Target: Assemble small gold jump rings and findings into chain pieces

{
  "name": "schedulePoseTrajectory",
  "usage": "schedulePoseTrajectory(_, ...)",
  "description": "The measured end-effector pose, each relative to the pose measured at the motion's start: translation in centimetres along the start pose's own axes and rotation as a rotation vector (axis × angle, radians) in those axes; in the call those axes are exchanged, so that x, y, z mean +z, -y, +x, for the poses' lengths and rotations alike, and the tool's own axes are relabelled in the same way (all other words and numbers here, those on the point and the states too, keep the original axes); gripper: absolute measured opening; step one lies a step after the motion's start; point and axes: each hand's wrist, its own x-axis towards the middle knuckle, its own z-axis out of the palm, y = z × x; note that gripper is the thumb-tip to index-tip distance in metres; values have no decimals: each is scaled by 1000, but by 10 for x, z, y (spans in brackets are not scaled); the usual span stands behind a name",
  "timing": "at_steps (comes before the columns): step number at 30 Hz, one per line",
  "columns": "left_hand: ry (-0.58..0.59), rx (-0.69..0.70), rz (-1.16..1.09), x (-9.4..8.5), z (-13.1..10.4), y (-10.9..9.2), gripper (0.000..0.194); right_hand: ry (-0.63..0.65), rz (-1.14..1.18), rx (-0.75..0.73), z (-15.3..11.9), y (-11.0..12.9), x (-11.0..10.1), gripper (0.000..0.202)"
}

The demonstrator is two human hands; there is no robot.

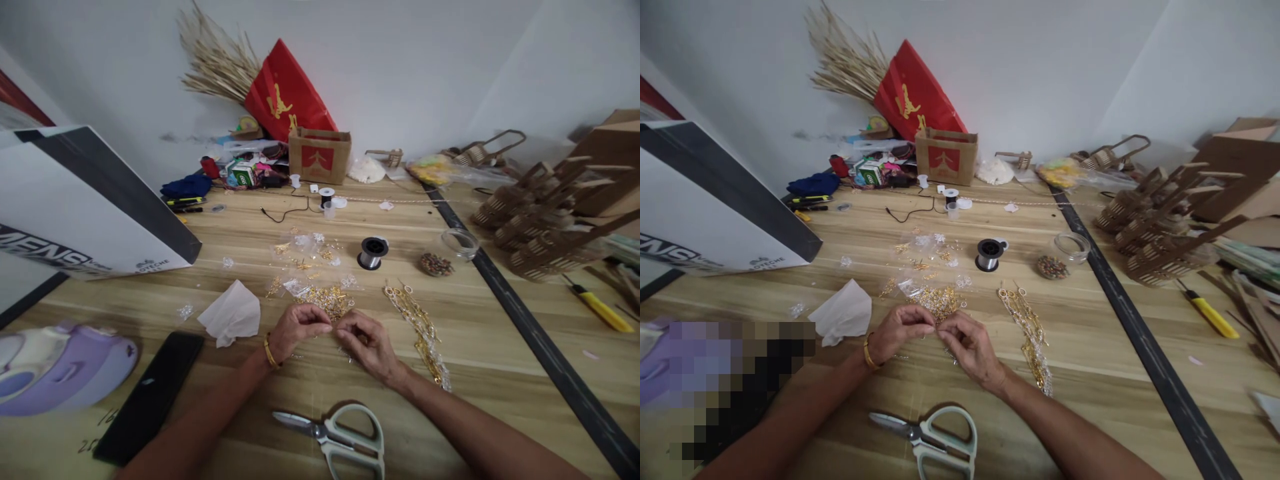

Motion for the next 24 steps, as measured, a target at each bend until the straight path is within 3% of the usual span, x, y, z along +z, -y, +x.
schedulePoseTrajectory(6,-11,-1,30,0,0,1,22,-13,-67,1,-1,-1,-1,12)
schedulePoseTrajectory(16,0,-2,19,1,0,-1,23,52,-202,-142,-7,-6,0,8)
schedulePoseTrajectory(24,26,-27,-9,0,0,0,26,37,-219,-141,-7,-6,0,7)
